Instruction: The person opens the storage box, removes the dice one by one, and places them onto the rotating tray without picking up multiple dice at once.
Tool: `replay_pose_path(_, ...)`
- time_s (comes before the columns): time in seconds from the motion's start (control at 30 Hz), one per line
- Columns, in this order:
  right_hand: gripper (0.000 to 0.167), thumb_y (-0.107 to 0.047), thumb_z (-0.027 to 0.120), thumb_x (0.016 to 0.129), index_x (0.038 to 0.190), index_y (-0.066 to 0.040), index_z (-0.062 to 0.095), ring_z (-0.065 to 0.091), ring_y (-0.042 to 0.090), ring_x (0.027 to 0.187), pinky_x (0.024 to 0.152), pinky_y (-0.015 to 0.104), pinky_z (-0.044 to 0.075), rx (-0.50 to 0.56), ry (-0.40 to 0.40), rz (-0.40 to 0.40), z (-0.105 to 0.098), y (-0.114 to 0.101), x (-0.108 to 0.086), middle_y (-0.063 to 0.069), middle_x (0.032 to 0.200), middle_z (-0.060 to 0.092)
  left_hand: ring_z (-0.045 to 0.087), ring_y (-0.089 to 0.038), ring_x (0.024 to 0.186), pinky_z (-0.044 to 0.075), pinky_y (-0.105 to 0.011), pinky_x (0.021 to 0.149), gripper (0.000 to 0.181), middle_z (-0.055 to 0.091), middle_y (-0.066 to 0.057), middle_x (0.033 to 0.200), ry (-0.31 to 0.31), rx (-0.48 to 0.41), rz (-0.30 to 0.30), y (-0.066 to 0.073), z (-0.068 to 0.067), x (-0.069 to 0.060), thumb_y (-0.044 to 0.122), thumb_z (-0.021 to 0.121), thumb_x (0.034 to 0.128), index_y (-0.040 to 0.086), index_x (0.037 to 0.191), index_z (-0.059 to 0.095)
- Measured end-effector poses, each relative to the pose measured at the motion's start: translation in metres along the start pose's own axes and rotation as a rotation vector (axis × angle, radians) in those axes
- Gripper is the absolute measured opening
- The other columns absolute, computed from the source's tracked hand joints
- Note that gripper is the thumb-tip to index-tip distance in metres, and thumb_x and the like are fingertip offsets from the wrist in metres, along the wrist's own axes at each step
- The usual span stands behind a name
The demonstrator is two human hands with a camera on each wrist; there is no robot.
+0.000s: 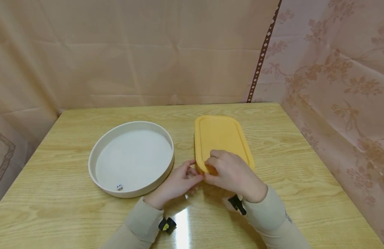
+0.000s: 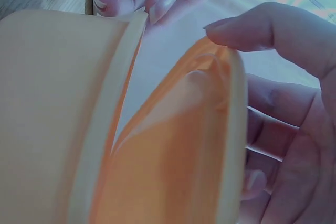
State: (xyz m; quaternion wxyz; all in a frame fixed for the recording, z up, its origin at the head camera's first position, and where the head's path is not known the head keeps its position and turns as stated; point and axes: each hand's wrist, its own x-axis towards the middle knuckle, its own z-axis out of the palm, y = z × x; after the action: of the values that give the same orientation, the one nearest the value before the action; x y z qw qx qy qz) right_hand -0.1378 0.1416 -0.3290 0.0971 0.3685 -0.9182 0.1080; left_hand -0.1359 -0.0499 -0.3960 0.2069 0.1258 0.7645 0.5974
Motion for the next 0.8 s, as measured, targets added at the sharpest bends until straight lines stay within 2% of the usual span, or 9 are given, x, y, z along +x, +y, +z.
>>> replay_pose_path(0.17,0.023,-0.023,0.079,0.076,0.086,-0.003,0.075,0.043,0.009,0.065,0.057,0.02,0.039,0.017,0.085,-0.034,-0.0001,0.001,-0.0002,-0.002,0.075,0.053,0.062,-0.017,0.064,0.056,-0.034,0.06,0.063,0.064,-0.014,0.097,-0.001,-0.002,0.0,-0.0012,0.0032,-0.0007,0.02,0.062,0.0982,-0.003,0.149,0.032)
replay_pose_path(0.4,0.022,-0.024,0.076,0.076,0.086,-0.005,0.075,0.05,0.013,0.067,0.054,0.023,0.043,-0.041,0.189,-0.005,-0.0006,0.0004,-0.0012,0.001,0.08,0.059,0.066,-0.021,0.069,0.057,-0.038,0.062,0.066,0.065,-0.022,0.102,-0.01,-0.083,0.006,-0.0022,0.0063,-0.0007,0.018,0.058,0.1001,0.001,0.154,0.024)
replay_pose_path(0.67,0.025,-0.024,0.072,0.074,0.088,-0.003,0.076,0.06,0.02,0.071,0.058,0.031,0.052,-0.092,0.318,0.038,-0.006,-0.0022,-0.0021,0.004,0.081,0.064,0.065,-0.017,0.069,0.057,-0.034,0.062,0.068,0.066,-0.02,0.101,0.001,-0.067,0.011,-0.0028,0.0074,0.0016,0.023,0.06,0.0997,0.001,0.153,0.024)
replay_pose_path(0.8,0.025,-0.024,0.072,0.074,0.087,-0.003,0.076,0.061,0.021,0.071,0.054,0.031,0.052,-0.105,0.384,0.054,-0.0066,-0.0006,-0.0026,0.005,0.081,0.066,0.062,-0.014,0.064,0.053,-0.028,0.058,0.066,0.066,-0.018,0.098,0.03,-0.082,-0.005,-0.0005,0.01,0.0031,0.02,0.061,0.0986,0.0,0.151,0.026)
